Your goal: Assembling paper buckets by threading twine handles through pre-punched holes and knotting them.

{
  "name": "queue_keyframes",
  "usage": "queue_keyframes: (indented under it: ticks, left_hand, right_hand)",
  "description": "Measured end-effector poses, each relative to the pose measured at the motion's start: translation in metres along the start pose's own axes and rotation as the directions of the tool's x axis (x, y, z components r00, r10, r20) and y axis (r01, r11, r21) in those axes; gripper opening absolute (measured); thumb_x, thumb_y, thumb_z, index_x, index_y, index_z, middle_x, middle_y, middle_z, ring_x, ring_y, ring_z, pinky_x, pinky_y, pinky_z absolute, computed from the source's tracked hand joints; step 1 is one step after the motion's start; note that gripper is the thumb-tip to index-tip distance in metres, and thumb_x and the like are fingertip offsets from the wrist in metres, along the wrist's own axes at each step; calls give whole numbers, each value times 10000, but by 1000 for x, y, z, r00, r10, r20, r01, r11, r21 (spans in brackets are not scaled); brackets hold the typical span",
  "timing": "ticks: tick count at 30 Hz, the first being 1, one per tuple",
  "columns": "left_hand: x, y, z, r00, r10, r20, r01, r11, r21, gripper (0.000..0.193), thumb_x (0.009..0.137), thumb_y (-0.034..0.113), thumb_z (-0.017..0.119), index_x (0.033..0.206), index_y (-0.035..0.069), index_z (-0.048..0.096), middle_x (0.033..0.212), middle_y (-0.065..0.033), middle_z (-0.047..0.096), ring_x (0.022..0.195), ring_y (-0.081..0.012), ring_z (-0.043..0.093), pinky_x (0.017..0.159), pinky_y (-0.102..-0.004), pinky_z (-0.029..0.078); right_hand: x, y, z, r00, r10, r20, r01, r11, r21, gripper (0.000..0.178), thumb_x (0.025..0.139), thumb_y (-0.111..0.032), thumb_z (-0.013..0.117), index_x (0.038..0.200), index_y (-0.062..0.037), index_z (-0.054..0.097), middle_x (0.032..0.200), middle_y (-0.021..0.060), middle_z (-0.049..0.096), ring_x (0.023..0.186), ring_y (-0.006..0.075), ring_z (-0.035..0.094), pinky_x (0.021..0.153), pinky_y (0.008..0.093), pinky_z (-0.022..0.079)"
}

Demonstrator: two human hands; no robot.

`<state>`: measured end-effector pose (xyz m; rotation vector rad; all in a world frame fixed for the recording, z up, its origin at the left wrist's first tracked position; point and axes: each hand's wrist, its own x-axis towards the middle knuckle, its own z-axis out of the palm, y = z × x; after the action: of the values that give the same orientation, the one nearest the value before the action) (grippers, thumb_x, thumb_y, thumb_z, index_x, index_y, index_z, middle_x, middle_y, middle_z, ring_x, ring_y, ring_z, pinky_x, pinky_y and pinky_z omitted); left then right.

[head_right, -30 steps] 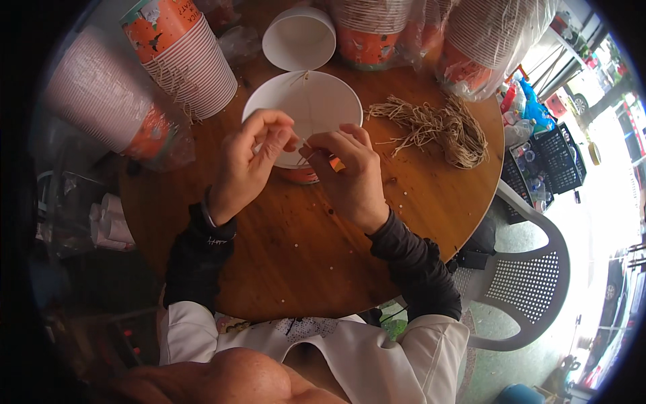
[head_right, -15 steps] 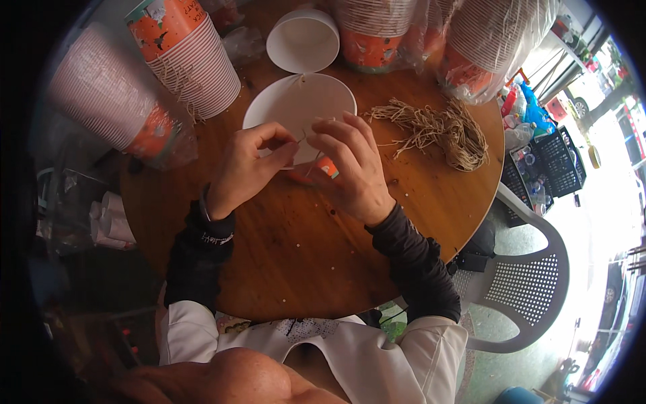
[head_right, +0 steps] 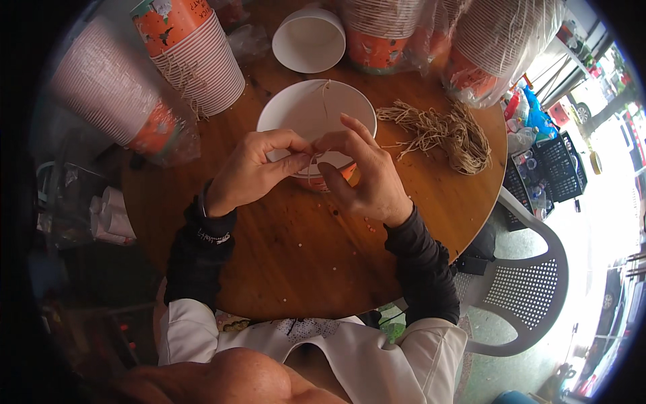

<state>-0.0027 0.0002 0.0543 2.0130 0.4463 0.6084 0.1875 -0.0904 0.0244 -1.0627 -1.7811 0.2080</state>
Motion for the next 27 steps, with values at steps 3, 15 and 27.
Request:
queue_keyframes:
  ticks: [3, 15, 27]
  left_hand:
    - [0, 3, 0, 1000, -23, 12, 23, 999, -26, 161, 906, 107, 663, 985, -33, 670, 931, -100, 700, 857, -136, 658, 766, -282, 519]
    - [0, 3, -17, 993, -94, 71, 95, 995, -9, 156, 904, 145, 670, 947, -1, 637, 856, -17, 644, 780, -51, 585, 645, -209, 493]
    - [-1, -4, -17, 995, 36, 91, -40, 998, 50, 113, 904, 85, 669, 982, 6, 643, 890, -4, 636, 835, -66, 590, 719, -227, 508]
  right_hand:
    - [-1, 8, 1, 999, -29, -37, 29, 1000, 8, 219, 786, -11, 720, 976, -26, 612, 917, 52, 696, 863, 251, 684, 1096, 483, 369]
    - [-3, -1, 15, 957, 133, -258, -110, 989, 102, 96, 865, 40, 650, 946, -5, 623, 853, 63, 695, 808, 138, 688, 810, 293, 525]
    - [-2, -8, 20, 934, 49, -354, -70, 996, -46, 128, 857, 62, 634, 964, -6, 622, 1025, 112, 638, 896, 241, 663, 810, 337, 525]
